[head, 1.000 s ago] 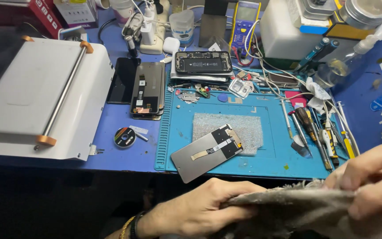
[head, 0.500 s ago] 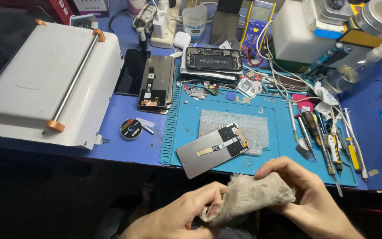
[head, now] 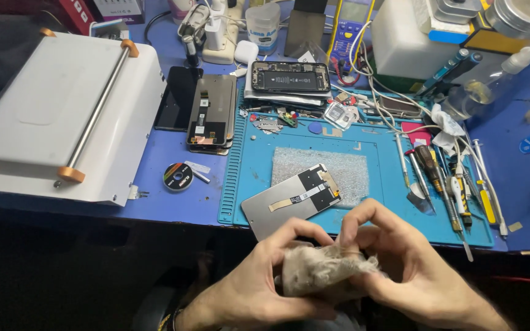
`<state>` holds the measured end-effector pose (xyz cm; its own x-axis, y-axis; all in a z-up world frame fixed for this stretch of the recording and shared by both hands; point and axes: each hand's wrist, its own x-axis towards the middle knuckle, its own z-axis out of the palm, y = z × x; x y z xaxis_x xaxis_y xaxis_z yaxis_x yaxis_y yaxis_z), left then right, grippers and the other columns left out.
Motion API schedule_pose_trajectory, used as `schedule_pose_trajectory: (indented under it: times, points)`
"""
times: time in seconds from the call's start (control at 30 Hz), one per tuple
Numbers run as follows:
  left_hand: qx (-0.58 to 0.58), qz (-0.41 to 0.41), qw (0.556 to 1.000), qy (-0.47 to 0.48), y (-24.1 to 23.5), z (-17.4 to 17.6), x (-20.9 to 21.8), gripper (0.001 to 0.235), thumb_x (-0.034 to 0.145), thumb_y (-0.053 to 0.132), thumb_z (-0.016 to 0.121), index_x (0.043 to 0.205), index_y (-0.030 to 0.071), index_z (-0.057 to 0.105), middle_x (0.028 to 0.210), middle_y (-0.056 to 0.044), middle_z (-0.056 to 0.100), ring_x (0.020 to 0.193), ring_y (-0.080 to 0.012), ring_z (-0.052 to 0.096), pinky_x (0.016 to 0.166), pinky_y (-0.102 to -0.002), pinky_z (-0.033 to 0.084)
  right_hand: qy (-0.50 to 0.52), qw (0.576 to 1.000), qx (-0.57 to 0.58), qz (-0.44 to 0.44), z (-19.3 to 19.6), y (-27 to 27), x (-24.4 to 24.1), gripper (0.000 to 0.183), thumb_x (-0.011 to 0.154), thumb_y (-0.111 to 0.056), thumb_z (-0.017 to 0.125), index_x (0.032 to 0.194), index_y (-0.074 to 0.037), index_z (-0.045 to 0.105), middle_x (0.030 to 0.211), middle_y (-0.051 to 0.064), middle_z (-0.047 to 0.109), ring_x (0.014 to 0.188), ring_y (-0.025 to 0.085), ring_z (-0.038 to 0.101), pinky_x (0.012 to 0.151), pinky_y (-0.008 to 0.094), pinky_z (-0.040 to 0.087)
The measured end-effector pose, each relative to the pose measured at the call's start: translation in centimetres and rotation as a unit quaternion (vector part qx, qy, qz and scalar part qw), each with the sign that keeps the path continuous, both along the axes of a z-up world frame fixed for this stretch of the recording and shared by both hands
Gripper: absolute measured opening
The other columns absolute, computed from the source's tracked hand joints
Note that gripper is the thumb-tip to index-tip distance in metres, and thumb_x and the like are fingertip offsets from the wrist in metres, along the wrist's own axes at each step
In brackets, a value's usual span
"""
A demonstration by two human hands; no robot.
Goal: Cleaning a phone screen assembly using a scraper, cleaning liquid, and a cloth.
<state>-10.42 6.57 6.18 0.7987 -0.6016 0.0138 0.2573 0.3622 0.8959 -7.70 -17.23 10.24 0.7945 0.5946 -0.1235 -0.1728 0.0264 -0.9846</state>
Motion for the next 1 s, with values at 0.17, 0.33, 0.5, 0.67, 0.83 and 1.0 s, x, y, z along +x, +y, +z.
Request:
schedule_pose_trajectory:
  times: [0.17,0.33,0.5,0.67,0.83,1.0]
  points:
    - [0.074,-0.024,0.996,-0.033,-1.1,0.1,0.8,0.04,0.082,0.029,0.082,0.108,0.01,0.059,0.098,0.002,0.061,0.089,-0.0071,0.059,0.08,-0.024,0.048,-0.149,0.978,-0.131,-0.057,-1.6,-2.9,0.1,0.018,0.093,-0.011,0.073,0.109,-0.008,0.066,0.095,0.004,0.07,0.08,0.011,0.064,0.07,0.025,0.051]
    - [0.094,-0.012,0.992,-0.087,-2.4,0.1,1.3,0.018,0.097,0.025,0.07,0.088,0.012,0.061,0.076,0.01,0.042,0.065,-0.0047,0.035,0.058,-0.024,0.027,-0.206,0.952,-0.154,-0.164,0.4,-6.7,3.8,0.027,0.085,-0.001,0.078,0.11,-0.005,0.069,0.087,0.006,0.075,0.075,0.011,0.071,0.069,0.023,0.056]
    - [0.121,0.06,0.986,-0.092,-3.2,-1.2,1.5,0.03,0.095,0.024,0.078,0.087,0.013,0.052,0.071,0.007,0.05,0.064,-0.0037,0.045,0.058,-0.022,0.043,-0.528,0.655,-0.291,-0.456,-2.9,-17.7,17.7,0.032,0.121,0.011,0.061,0.146,0.013,0.041,0.141,0.043,0.045,0.137,0.05,0.047,0.113,0.055,0.042]
    - [0.032,0.099,0.994,-0.017,-3.5,-2.6,1.9,0.02,0.1,0.02,0.07,0.112,0.009,0.059,0.096,0.002,0.065,0.089,-0.0072,0.061,0.083,-0.024,0.052,-0.523,0.619,-0.361,-0.462,-4.4,-20.0,24.0,0.052,0.113,0.001,0.081,0.143,0.005,0.039,0.122,0.026,0.063,0.099,0.035,0.069,0.083,0.041,0.058]
    - [0.104,0.115,0.987,-0.032,-3.1,-2.7,1.8,0.022,0.103,0.03,0.066,0.09,0.013,0.062,0.077,0.008,0.05,0.073,-0.0049,0.046,0.066,-0.024,0.041,-0.57,0.542,-0.414,-0.459,-5.6,-20.2,26.8,0.035,0.103,0.005,0.071,0.128,0.003,0.047,0.099,0.025,0.079,0.086,0.046,0.074,0.079,0.052,0.053]
    - [0.045,0.135,0.989,0.027,-3.6,-2.3,2.7,0.021,0.102,0.025,0.067,0.09,0.007,0.07,0.069,0.003,0.061,0.061,-0.0059,0.056,0.053,-0.023,0.047,-0.559,0.519,-0.461,-0.453,-5.5,-19.6,26.3,0.046,0.115,0.006,0.077,0.141,0.005,0.038,0.105,0.038,0.079,0.085,0.056,0.075,0.074,0.057,0.058]
